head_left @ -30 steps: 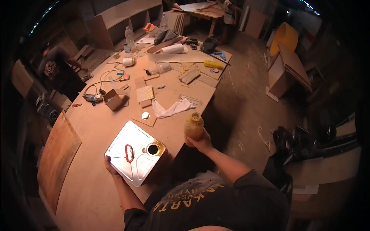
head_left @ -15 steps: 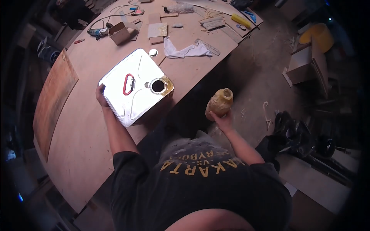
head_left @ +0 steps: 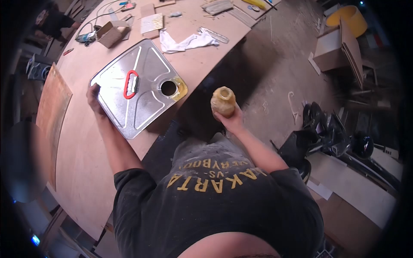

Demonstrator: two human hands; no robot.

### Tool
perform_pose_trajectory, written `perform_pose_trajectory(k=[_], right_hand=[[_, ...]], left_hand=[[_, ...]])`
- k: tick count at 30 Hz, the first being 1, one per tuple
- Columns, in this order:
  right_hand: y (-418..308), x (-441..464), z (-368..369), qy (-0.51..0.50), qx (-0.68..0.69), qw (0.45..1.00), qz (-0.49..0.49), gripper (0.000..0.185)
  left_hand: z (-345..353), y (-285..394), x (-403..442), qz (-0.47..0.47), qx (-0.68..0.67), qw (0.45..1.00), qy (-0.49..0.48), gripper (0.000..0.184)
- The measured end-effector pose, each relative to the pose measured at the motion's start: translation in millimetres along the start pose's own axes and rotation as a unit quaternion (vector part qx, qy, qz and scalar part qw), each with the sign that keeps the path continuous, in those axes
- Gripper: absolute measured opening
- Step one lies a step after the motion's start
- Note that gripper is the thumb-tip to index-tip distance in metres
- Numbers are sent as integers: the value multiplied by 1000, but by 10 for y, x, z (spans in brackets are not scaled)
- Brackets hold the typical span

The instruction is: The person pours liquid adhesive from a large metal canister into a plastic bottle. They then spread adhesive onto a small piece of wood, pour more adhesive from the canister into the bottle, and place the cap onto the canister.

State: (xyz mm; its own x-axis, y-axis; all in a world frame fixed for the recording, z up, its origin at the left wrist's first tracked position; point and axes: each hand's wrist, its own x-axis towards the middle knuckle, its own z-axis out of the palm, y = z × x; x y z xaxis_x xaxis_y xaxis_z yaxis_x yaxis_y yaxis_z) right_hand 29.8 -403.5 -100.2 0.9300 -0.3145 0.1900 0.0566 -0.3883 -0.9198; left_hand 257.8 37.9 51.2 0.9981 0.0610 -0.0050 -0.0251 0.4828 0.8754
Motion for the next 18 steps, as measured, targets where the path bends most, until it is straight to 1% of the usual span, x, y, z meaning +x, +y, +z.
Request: perform_pose_trajectory(k=[4,7,8,11,12,15,18], right_hand=[[233,31,-11,-31,1,999,15,68],[308,80,-39,-43,-56,997,-8,68],[340,91,-44,-46,-67,997,-15,67],[423,114,-9,-54,-89,994,-30,66],[454,124,8,-56,-91,994,-33,65],[543,112,79,-60,-87,994,-38,64],[635,117,151,-60,-78,994,-39,63]], left_hand=[[172,58,-46,15,61,998,9,59],[321,88,-100,39,115,993,1,58],[412,97,-135,49,137,989,7,60],[506,105,-136,80,202,976,-13,61],[508,95,-113,78,209,975,-18,64],[771,134,-181,82,242,967,1,61],[861,131,-171,84,252,964,5,61]])
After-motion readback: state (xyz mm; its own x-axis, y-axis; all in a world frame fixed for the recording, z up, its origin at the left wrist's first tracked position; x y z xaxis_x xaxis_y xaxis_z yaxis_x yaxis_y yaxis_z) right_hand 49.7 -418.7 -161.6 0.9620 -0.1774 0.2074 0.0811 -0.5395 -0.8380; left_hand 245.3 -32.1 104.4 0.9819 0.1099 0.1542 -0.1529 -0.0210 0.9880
